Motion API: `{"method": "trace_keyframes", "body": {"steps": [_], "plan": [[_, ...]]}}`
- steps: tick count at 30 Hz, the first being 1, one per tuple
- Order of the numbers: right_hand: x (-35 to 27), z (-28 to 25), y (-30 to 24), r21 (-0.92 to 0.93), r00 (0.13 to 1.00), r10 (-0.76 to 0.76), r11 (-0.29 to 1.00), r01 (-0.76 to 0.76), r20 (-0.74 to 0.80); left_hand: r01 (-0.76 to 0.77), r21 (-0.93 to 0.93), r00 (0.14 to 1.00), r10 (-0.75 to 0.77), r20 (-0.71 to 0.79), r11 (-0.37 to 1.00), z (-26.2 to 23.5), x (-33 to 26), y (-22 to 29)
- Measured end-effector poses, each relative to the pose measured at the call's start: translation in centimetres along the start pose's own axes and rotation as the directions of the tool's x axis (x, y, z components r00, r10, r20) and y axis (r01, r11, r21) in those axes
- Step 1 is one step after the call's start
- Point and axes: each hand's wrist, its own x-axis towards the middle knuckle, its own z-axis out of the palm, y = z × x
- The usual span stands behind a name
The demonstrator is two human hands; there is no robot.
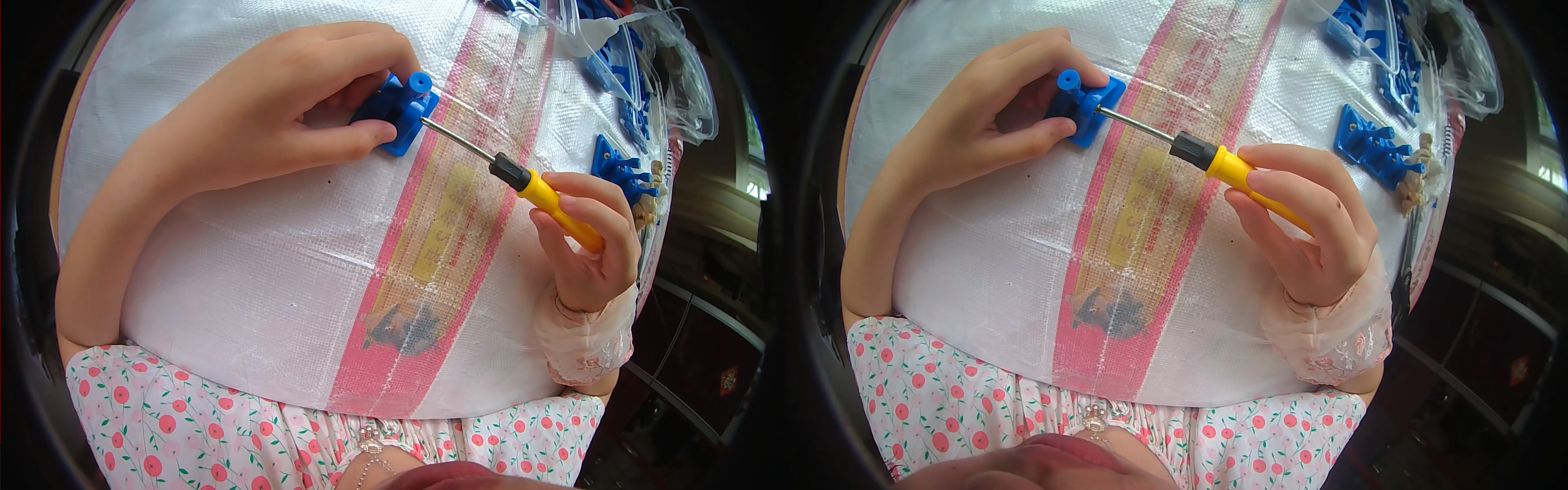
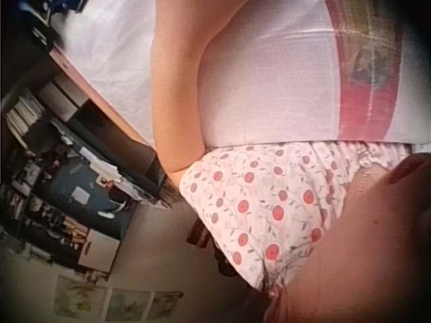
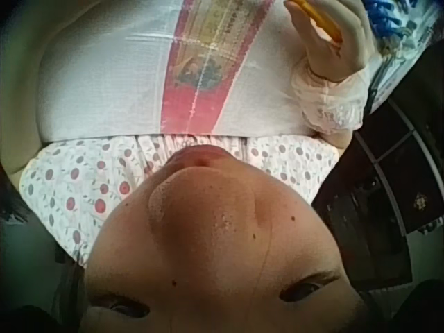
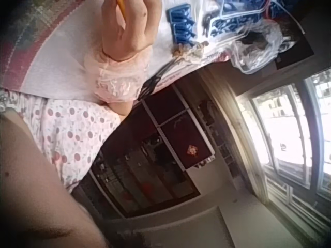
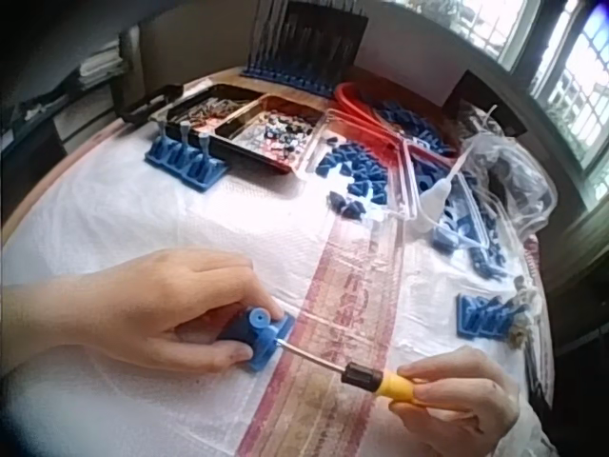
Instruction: Assembling small blue plastic components using a yellow-handled screwdriver.
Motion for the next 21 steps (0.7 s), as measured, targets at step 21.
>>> {"method": "trace_keyframes", "body": {"steps": [21], "plan": [[-0.04, 0.09, 0.07, -0.003, 1.000, -0.016, 1.000, 0.016, 0.004, 0.002, 0.015, 1.000, -0.003, 0.029, 1.000, -0.12, -0.04, -0.29]]}}
